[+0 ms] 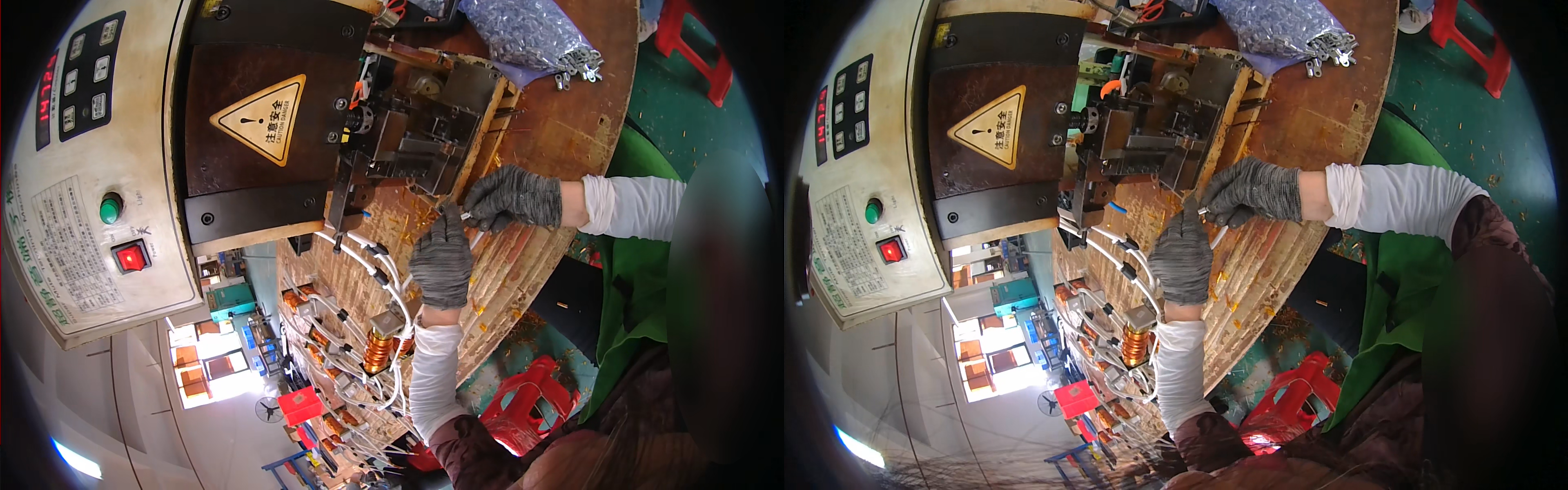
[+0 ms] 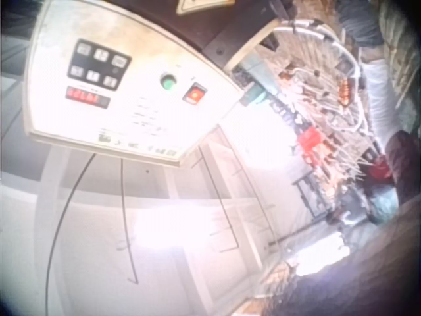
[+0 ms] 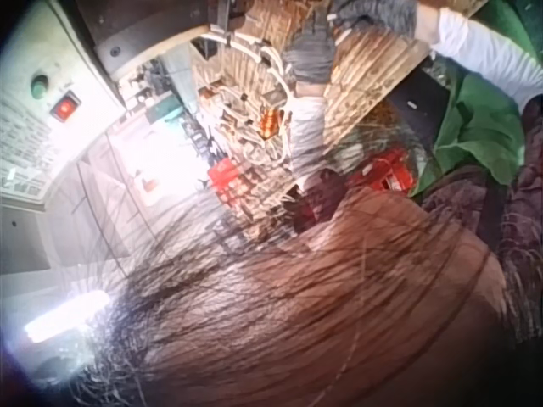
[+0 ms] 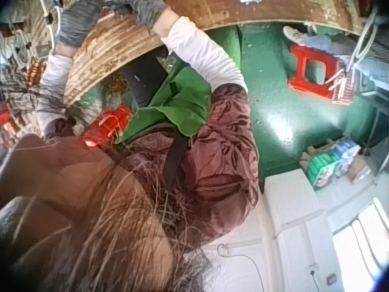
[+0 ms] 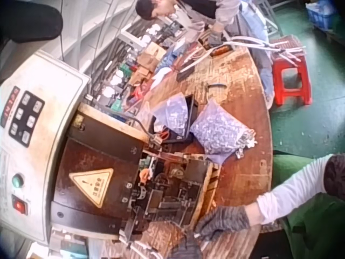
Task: The worker is using a crimping machine to attach terminals to the ends of electrical wires.
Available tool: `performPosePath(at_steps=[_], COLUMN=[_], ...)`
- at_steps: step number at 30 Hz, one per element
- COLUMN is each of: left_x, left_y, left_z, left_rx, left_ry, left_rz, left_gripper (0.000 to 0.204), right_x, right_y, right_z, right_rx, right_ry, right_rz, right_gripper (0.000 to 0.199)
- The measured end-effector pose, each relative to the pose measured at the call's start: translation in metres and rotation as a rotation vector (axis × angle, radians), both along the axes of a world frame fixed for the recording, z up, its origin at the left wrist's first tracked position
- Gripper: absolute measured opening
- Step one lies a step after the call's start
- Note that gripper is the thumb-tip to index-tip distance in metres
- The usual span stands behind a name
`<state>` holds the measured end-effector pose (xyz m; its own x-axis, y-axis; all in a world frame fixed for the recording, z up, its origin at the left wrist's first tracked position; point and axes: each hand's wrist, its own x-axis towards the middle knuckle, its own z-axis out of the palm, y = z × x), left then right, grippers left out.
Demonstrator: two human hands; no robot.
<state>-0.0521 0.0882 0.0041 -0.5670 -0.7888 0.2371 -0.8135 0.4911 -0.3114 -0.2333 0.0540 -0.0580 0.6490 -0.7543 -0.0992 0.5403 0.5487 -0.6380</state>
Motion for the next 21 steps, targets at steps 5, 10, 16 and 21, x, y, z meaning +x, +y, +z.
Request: performPosePath(at_steps=[5, 10, 16, 21], left_x=[-0.002, 0.016, 0.043, 0.125], left_y=[-0.001, 0.000, 0.031, 0.062], left_z=[-0.004, 0.005, 0.032, 0.067], left_rx=[0.024, 0.264, 0.147, -0.089], left_ry=[0.019, 0.413, 0.607, 0.754], left_rz=[0.016, 0.052, 0.196, 0.412], left_gripper=[0.038, 0.041, 0.043, 0.048], right_x=[-0.002, 0.012, 0.015, 0.001], right_y=[0.003, -0.008, -0.023, -0.027], right_z=[0.014, 0.026, 0.012, 0.010], right_rx=[-0.112, -0.844, -0.792, -0.636], right_ry=[0.209, 0.626, 0.523, 0.508], right_rz=[-0.122, -0.422, -0.343, -0.234], right_gripper=[0.013, 0.010, 0.010, 0.011])
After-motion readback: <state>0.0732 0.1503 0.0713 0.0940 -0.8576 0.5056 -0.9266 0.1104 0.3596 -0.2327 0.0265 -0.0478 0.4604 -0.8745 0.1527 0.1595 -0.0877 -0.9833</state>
